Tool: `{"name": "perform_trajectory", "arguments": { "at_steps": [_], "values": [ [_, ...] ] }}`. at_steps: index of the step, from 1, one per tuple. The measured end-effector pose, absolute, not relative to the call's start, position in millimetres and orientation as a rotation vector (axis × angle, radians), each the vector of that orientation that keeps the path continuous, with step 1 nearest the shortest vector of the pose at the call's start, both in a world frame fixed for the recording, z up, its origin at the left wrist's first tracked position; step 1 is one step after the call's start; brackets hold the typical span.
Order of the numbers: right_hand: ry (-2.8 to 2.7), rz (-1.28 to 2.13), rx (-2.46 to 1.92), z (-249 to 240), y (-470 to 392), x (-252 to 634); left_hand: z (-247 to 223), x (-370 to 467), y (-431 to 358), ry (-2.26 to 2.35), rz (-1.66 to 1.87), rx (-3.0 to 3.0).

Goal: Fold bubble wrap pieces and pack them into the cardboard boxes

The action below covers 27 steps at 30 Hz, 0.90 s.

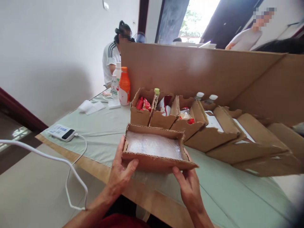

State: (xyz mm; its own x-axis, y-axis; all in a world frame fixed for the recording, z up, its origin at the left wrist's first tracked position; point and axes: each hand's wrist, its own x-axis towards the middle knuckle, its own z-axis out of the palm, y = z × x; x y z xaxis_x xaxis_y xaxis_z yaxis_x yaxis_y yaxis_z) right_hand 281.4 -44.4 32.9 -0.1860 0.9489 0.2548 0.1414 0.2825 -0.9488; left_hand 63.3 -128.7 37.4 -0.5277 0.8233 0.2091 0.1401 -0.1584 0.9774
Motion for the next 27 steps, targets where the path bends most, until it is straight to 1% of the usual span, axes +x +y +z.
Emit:
{"name": "perform_trajectory", "arguments": {
  "at_steps": [3, 6, 8, 10, 13, 15, 17, 22, 24, 27],
  "values": [
    [-1.691, 1.104, -0.981, 29, -39, 256, 26, 43, -146, 1.739, 1.767, 1.015],
    [-1.905, 1.247, -0.845, 45, -17, 193, 35, 4, -165, 1.992, 1.847, 0.843],
    [-2.082, 1.260, -0.736, 60, 5, 144, 43, -16, -170, 2.121, 1.929, 0.696],
    [-2.241, 1.127, -0.705, 73, 26, 100, 45, -23, -166, 2.141, 1.997, 0.653],
    [-2.314, 0.863, -0.839, 78, 44, 58, 38, -12, -148, 2.064, 2.052, 0.795],
    [-2.312, 0.800, -0.869, 64, 43, 50, 29, 0, -132, 1.979, 2.104, 0.889],
    [-2.330, 0.812, -0.827, 39, 35, 56, 21, 6, -116, 1.890, 2.170, 0.915],
    [-2.294, 0.833, -0.841, -34, 6, 107, 13, -10, -83, 1.838, 2.187, 0.897],
    [-2.237, 0.834, -0.849, -51, 0, 122, 15, -20, -67, 1.814, 2.155, 0.924],
    [-2.161, 0.843, -0.832, -60, -2, 130, 13, -25, -39, 1.759, 2.058, 1.023]
  ]
}}
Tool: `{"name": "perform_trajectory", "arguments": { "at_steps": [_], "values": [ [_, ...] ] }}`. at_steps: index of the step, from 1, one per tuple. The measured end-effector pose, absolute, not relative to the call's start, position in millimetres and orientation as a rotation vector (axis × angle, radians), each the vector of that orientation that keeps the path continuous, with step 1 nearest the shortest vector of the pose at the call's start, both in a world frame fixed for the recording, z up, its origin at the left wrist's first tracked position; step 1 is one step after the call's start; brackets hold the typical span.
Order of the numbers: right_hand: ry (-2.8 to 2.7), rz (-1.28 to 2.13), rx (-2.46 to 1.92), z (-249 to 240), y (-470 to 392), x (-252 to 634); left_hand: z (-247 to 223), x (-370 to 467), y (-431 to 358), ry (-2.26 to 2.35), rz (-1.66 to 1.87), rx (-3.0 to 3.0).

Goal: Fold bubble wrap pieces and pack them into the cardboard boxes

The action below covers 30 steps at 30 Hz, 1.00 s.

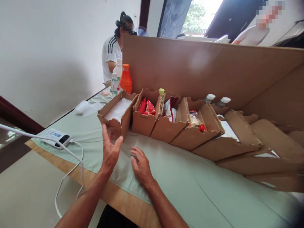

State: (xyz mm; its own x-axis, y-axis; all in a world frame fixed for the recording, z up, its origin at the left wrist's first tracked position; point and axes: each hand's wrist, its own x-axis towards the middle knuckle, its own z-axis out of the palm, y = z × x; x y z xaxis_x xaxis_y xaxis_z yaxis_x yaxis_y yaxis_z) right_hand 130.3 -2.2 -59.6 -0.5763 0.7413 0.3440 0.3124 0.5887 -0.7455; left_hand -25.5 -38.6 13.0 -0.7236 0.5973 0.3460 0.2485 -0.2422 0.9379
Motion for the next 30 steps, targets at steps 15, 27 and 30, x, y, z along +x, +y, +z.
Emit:
{"name": "perform_trajectory", "arguments": {
  "at_steps": [15, 27, 30],
  "values": [
    [-2.256, 0.827, -0.766, -47, -1, 129, -55, 17, -84, 1.906, 1.333, 1.456],
    [-2.563, 0.636, -0.876, -35, -75, 141, -54, 2, -88, 1.952, 1.433, 1.463],
    [-2.595, 0.553, -0.894, -34, -114, 158, -53, 0, -88, 1.956, 1.451, 1.487]
  ]
}}
